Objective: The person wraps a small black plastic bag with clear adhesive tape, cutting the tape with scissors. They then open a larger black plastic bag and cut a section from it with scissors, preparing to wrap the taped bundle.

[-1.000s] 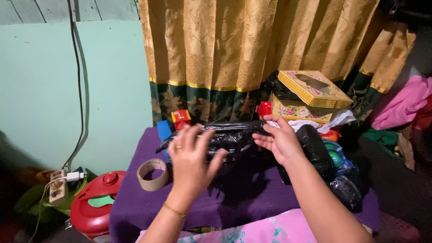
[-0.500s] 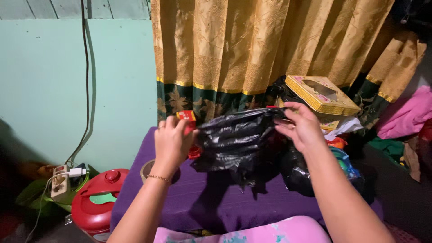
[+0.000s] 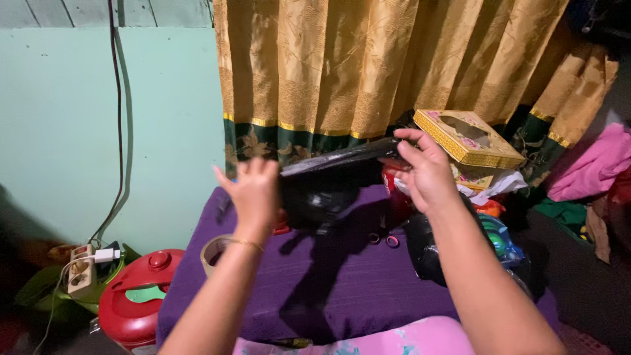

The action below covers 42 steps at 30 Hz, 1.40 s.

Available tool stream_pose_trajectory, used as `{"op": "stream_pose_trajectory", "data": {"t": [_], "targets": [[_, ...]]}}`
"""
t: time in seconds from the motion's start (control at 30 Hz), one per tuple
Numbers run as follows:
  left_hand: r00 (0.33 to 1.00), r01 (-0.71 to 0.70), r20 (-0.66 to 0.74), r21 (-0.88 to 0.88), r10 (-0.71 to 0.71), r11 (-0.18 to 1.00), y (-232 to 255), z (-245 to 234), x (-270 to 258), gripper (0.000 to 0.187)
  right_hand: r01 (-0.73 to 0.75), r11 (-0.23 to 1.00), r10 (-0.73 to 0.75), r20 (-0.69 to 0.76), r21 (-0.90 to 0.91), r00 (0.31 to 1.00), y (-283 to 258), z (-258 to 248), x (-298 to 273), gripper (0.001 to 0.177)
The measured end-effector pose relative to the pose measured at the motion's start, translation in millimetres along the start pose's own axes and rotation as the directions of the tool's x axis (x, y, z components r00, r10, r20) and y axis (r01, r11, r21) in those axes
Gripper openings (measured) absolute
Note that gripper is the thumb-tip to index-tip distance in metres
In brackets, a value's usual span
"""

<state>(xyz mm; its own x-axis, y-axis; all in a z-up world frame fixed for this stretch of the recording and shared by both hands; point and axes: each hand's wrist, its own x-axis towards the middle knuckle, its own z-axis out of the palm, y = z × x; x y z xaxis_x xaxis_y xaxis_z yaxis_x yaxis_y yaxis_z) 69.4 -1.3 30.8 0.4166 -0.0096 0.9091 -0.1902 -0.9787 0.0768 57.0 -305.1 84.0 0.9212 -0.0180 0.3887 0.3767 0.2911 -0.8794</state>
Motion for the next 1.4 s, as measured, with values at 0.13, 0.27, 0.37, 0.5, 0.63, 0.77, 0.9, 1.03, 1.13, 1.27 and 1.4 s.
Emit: {"op": "stream_pose_trajectory", "data": {"t": [0.13, 0.27, 0.37, 0.5, 0.63, 0.77, 0.9, 1.03, 1.13, 1.27, 1.4], "targets": [[0.984, -0.102, -0.141, 0.049, 0.108, 0.994, -29.2, -28.5, 7.4, 0.021, 0.026, 0.993, -0.029, -0.016, -0.117, 0.999, 9.3, -7.7, -6.6, 0.021], [0.953, -0.301, -0.006, 0.072, 0.302, 0.951, -39.3, -57.7, -20.8, 0.031, -0.125, 0.984, 0.119, -0.055, -0.127, 0.991, 44.4, -13.0, -31.8, 0.023], [0.883, -0.419, 0.256, 0.052, 0.394, 0.906, -37.5, -69.7, -61.5, 0.047, -0.325, 0.918, 0.319, -0.064, -0.226, 0.946, 78.4, -26.0, -51.9, 0.027], [0.725, -0.506, 0.530, -0.023, 0.439, 0.862, -19.0, -83.5, -104.2, 0.052, -0.384, 0.827, 0.428, 0.016, -0.411, 0.904, 116.6, -50.8, -79.1, 0.025], [0.302, -0.433, 0.933, -0.051, 0.198, 0.900, 4.4, -104.9, -109.0, 0.030, -0.372, 0.721, 0.502, 0.072, -0.584, 0.862, 144.9, -65.9, -106.5, 0.012], [0.131, -0.281, 0.982, -0.094, 0.136, 0.955, 36.5, -100.6, -98.6, 0.051, -0.356, 0.674, 0.550, 0.119, -0.647, 0.826, 153.7, -71.8, -126.9, 0.006], [0.665, -0.153, 0.669, -0.314, 0.333, 0.937, 71.8, -56.7, -111.7, 0.059, -0.308, 0.681, 0.518, 0.140, -0.664, 0.844, 152.0, -66.1, -136.8, 0.008], [0.783, -0.151, 0.562, -0.245, 0.267, 0.958, 84.0, 5.0, -136.6, 0.076, -0.302, 0.608, 0.537, 0.099, -0.735, 0.838, 144.0, -63.3, -146.7, 0.013], [0.677, -0.068, 0.713, -0.189, 0.184, 0.980, 77.7, 30.1, -160.0, 0.079, -0.309, 0.521, 0.570, 0.056, -0.796, 0.819, 144.2, -70.1, -144.5, 0.018], [0.529, 0.022, 0.840, -0.157, 0.122, 0.987, 73.2, 44.5, -175.0, 0.079, -0.156, 0.483, 0.401, 0.060, -0.862, 0.914, 168.4, -82.1, -118.2, 0.016], [0.535, 0.059, 0.836, -0.185, 0.125, 0.981, 73.7, 48.3, -176.1, 0.081, -0.233, 0.676, 0.318, -0.009, -0.699, 0.948, 211.5, -78.5, -61.1, 0.020]]}}
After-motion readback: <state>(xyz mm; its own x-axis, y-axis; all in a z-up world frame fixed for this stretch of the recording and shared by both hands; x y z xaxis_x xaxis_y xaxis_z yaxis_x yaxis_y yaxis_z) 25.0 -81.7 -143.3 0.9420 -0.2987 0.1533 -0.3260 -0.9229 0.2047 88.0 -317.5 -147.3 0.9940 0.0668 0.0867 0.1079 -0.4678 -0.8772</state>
